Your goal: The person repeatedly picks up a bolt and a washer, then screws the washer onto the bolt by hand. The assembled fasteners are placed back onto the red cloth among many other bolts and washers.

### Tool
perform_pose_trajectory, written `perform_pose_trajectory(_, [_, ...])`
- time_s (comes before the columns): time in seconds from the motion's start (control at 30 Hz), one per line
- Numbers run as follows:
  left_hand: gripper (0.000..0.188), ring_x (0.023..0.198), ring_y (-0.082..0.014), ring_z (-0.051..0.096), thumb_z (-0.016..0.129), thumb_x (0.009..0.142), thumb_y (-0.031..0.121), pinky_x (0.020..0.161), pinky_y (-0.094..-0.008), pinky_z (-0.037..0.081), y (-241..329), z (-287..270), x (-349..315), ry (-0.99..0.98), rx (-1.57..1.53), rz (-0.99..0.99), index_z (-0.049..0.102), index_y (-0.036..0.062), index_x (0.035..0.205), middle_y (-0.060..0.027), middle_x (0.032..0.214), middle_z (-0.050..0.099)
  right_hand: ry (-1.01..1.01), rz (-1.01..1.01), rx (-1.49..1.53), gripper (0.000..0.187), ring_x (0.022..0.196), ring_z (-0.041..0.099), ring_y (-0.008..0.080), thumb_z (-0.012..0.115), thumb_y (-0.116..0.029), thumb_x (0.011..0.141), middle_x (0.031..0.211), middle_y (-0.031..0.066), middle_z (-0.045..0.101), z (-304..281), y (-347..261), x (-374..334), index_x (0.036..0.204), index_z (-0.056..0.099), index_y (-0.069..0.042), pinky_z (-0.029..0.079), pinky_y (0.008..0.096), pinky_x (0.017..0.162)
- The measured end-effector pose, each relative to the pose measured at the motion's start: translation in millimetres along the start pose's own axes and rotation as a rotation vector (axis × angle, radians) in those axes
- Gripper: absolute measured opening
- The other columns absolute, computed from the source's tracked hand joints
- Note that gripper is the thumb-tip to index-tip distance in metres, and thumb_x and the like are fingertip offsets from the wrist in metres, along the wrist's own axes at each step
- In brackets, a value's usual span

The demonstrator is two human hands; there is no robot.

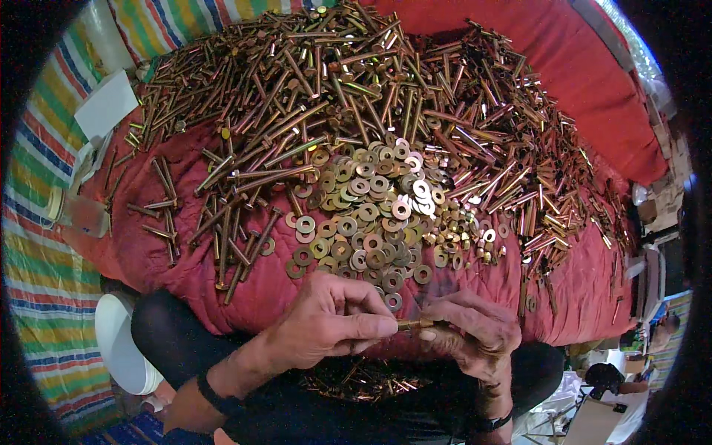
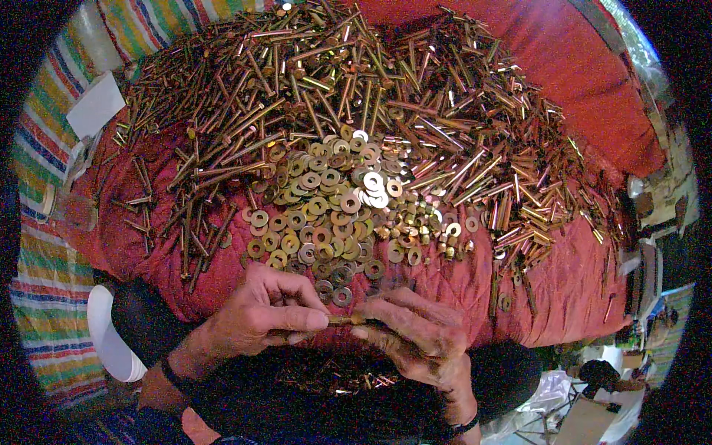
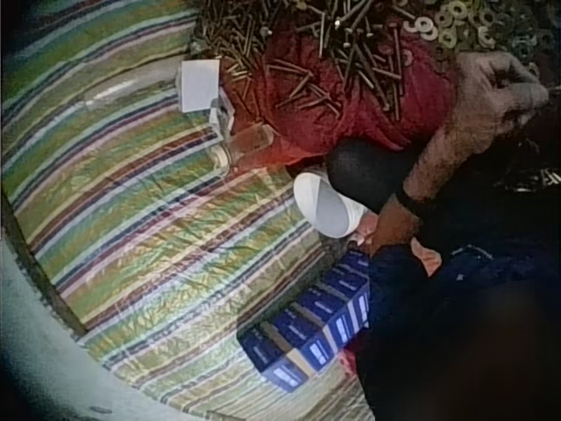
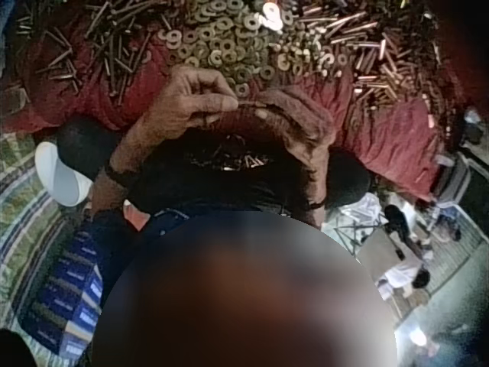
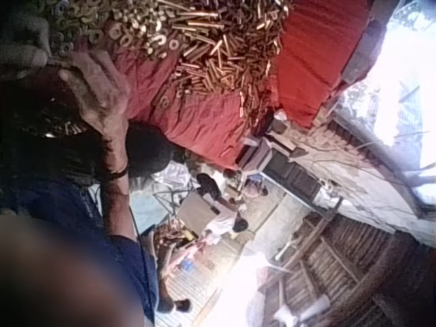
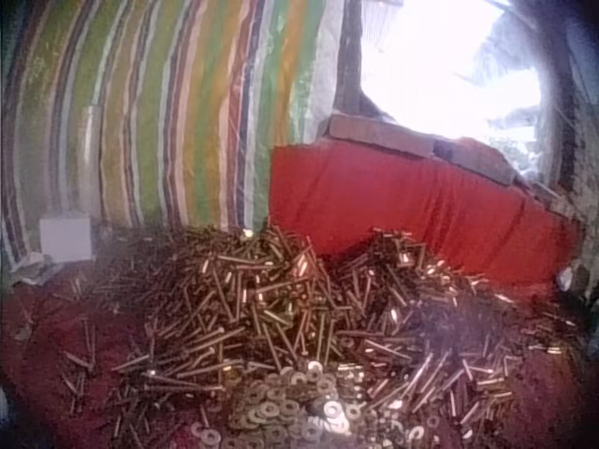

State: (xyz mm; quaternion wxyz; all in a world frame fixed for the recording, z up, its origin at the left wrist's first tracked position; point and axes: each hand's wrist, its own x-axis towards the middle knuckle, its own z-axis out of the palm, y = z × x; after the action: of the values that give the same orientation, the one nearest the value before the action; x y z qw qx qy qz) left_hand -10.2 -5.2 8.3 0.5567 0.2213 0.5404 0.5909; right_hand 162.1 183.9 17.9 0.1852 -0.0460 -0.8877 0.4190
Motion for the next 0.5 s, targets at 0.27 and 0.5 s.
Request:
perform_pose_trajectory(0.27, [0.017,0.059,-0.0187,0.071,0.086,0.084,0.012,0.055,-0.0324,0.053,-9,8,0,0.152,0.651,0.659,0.078,0.0023,0.095,-0.0092,0.072,0.073,-0.071,0.055,-0.025,0.023,0.081,0.070,0.0316,0.076,-0.018,0.096,0.098,0.0107,0.073,-5,2,-4,0.113,0.070,-0.004,0.055,0.0369,0.071])
perform_pose_trajectory(0.5, [0.015,0.057,-0.0250,0.071,0.087,0.083,0.012,0.053,-0.0340,0.054,-17,11,2,0.200,0.955,0.875,0.079,0.0046,0.093,-0.0103,0.075,0.074,-0.053,0.598,0.343,0.025,0.077,0.065,0.0203,0.067,-0.022,0.105,0.093,0.0068,0.071,4,-13,-5,0.111,0.069,0.002,0.051,0.0331,0.069])
